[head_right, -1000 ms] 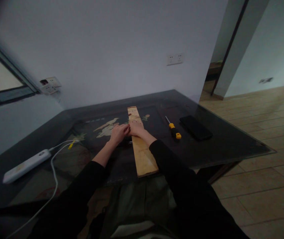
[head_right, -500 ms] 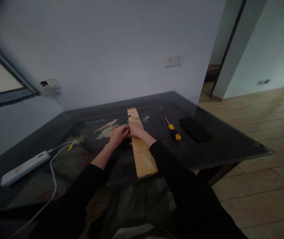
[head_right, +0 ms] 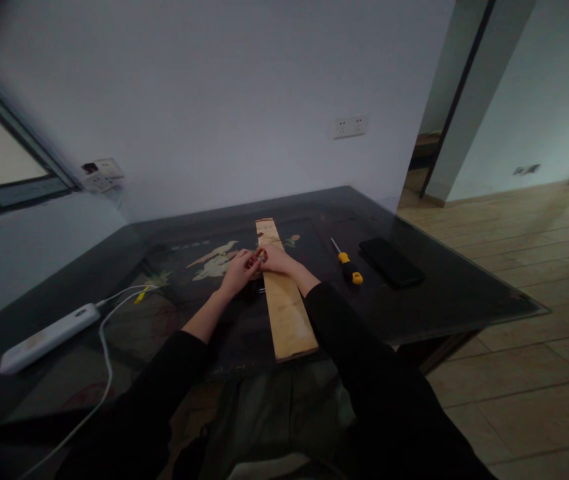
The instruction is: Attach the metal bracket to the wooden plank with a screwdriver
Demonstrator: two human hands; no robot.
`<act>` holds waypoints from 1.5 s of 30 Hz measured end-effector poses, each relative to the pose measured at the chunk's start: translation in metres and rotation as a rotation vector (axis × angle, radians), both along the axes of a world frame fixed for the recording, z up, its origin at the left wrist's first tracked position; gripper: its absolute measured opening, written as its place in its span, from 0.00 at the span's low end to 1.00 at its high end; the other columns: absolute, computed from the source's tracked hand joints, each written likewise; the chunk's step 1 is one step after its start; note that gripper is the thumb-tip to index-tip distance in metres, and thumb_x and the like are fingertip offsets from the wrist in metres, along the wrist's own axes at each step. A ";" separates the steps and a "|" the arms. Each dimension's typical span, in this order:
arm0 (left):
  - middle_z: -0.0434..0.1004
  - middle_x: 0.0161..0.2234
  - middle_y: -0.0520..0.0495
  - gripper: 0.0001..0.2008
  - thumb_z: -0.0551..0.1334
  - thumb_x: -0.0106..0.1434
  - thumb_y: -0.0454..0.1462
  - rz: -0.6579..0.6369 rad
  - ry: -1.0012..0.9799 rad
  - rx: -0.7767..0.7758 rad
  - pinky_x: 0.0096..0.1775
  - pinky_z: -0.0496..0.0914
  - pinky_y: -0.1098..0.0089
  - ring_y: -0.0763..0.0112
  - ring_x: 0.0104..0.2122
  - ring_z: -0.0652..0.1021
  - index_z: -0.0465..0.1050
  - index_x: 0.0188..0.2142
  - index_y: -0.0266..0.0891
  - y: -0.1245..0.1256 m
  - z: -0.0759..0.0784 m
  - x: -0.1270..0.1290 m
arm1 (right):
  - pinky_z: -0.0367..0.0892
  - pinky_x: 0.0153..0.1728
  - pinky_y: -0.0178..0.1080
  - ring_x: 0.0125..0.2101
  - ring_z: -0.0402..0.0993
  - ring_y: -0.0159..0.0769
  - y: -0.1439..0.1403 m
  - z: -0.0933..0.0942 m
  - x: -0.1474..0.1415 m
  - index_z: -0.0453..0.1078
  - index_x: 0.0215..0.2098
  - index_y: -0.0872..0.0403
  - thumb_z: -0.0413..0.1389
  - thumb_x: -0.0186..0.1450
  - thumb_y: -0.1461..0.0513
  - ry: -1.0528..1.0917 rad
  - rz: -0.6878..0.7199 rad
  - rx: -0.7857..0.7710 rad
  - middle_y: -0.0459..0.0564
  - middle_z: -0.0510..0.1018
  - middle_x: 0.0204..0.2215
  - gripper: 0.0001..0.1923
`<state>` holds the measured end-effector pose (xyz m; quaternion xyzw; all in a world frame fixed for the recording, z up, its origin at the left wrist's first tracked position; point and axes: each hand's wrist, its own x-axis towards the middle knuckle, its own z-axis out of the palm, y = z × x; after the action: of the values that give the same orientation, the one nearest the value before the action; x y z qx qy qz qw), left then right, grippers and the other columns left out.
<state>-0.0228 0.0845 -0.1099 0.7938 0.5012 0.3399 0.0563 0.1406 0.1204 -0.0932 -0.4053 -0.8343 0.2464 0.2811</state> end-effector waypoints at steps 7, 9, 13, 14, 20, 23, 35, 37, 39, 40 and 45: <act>0.69 0.32 0.49 0.10 0.57 0.66 0.40 -0.067 -0.088 -0.001 0.36 0.67 0.72 0.72 0.32 0.72 0.66 0.29 0.38 0.004 -0.003 -0.001 | 0.60 0.31 0.32 0.28 0.65 0.31 0.003 -0.006 -0.001 0.65 0.40 0.56 0.59 0.52 0.64 0.097 0.000 -0.033 0.42 0.70 0.28 0.17; 0.69 0.29 0.50 0.10 0.58 0.65 0.39 -0.071 -0.108 -0.005 0.35 0.66 0.72 0.72 0.30 0.71 0.66 0.28 0.38 0.006 -0.006 -0.001 | 0.59 0.30 0.32 0.28 0.64 0.30 0.006 -0.009 -0.001 0.65 0.35 0.56 0.60 0.51 0.64 0.094 0.007 -0.014 0.41 0.69 0.27 0.14; 0.70 0.28 0.50 0.10 0.59 0.65 0.40 -0.057 -0.149 -0.021 0.34 0.65 0.72 0.71 0.30 0.71 0.68 0.29 0.37 0.010 -0.010 -0.002 | 0.57 0.31 0.32 0.27 0.62 0.30 0.011 -0.012 -0.001 0.65 0.28 0.56 0.59 0.53 0.66 0.038 0.054 0.035 0.42 0.69 0.25 0.06; 0.71 0.28 0.49 0.10 0.58 0.65 0.40 -0.060 -0.158 -0.023 0.35 0.65 0.72 0.71 0.30 0.71 0.69 0.29 0.37 0.011 -0.011 -0.002 | 0.57 0.31 0.32 0.27 0.62 0.30 0.012 -0.012 -0.001 0.65 0.27 0.56 0.58 0.54 0.67 0.021 0.068 0.051 0.43 0.69 0.25 0.05; 0.70 0.27 0.51 0.13 0.54 0.69 0.40 -0.059 -0.199 -0.044 0.35 0.63 0.73 0.72 0.30 0.70 0.67 0.29 0.38 0.005 -0.005 0.000 | 0.60 0.36 0.34 0.31 0.65 0.33 0.013 -0.011 0.000 0.70 0.33 0.57 0.55 0.62 0.66 0.009 0.170 0.107 0.48 0.75 0.30 0.02; 0.70 0.28 0.52 0.10 0.54 0.69 0.38 -0.038 -0.275 -0.066 0.36 0.64 0.74 0.74 0.30 0.71 0.66 0.32 0.38 0.003 -0.003 0.002 | 0.61 0.37 0.34 0.32 0.66 0.32 0.013 -0.012 0.001 0.71 0.34 0.58 0.55 0.65 0.64 0.026 0.179 0.100 0.48 0.76 0.30 0.05; 0.73 0.34 0.50 0.07 0.61 0.62 0.30 0.163 -0.866 -0.509 0.30 0.73 0.76 0.80 0.25 0.75 0.65 0.39 0.37 0.022 -0.011 0.011 | 0.54 0.30 0.33 0.27 0.62 0.30 0.011 -0.006 0.004 0.66 0.28 0.56 0.54 0.65 0.60 0.154 0.015 0.157 0.43 0.69 0.25 0.09; 0.74 0.30 0.51 0.08 0.64 0.61 0.31 0.159 -0.893 -0.621 0.29 0.73 0.76 0.80 0.24 0.75 0.65 0.39 0.36 0.023 -0.007 0.011 | 0.55 0.30 0.33 0.27 0.63 0.30 0.011 -0.006 0.004 0.66 0.28 0.56 0.54 0.64 0.61 0.202 -0.039 0.165 0.43 0.69 0.25 0.09; 0.74 0.25 0.51 0.09 0.65 0.60 0.32 0.165 -0.902 -0.720 0.28 0.73 0.76 0.80 0.21 0.74 0.66 0.38 0.35 0.024 -0.003 0.011 | 0.56 0.31 0.33 0.27 0.64 0.30 0.013 -0.007 0.005 0.66 0.27 0.56 0.54 0.63 0.61 0.239 -0.103 0.159 0.44 0.70 0.25 0.08; 0.73 0.24 0.51 0.08 0.66 0.60 0.32 0.169 -0.902 -0.752 0.26 0.72 0.77 0.81 0.19 0.73 0.67 0.37 0.35 0.024 -0.001 0.010 | 0.56 0.31 0.33 0.27 0.64 0.30 0.015 -0.008 0.005 0.66 0.27 0.55 0.54 0.63 0.61 0.254 -0.135 0.150 0.44 0.71 0.25 0.07; 0.70 0.19 0.51 0.09 0.66 0.60 0.32 0.144 -0.863 -0.827 0.21 0.66 0.81 0.84 0.15 0.67 0.69 0.26 0.33 0.024 0.008 0.012 | 0.59 0.30 0.33 0.26 0.66 0.31 0.021 -0.016 0.005 0.65 0.28 0.54 0.55 0.61 0.62 0.362 -0.259 0.071 0.43 0.71 0.24 0.05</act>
<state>-0.0110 0.1089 -0.1018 0.4603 0.5763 0.4114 0.5355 0.1456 0.1414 -0.1093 -0.4481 -0.7194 0.2475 0.4695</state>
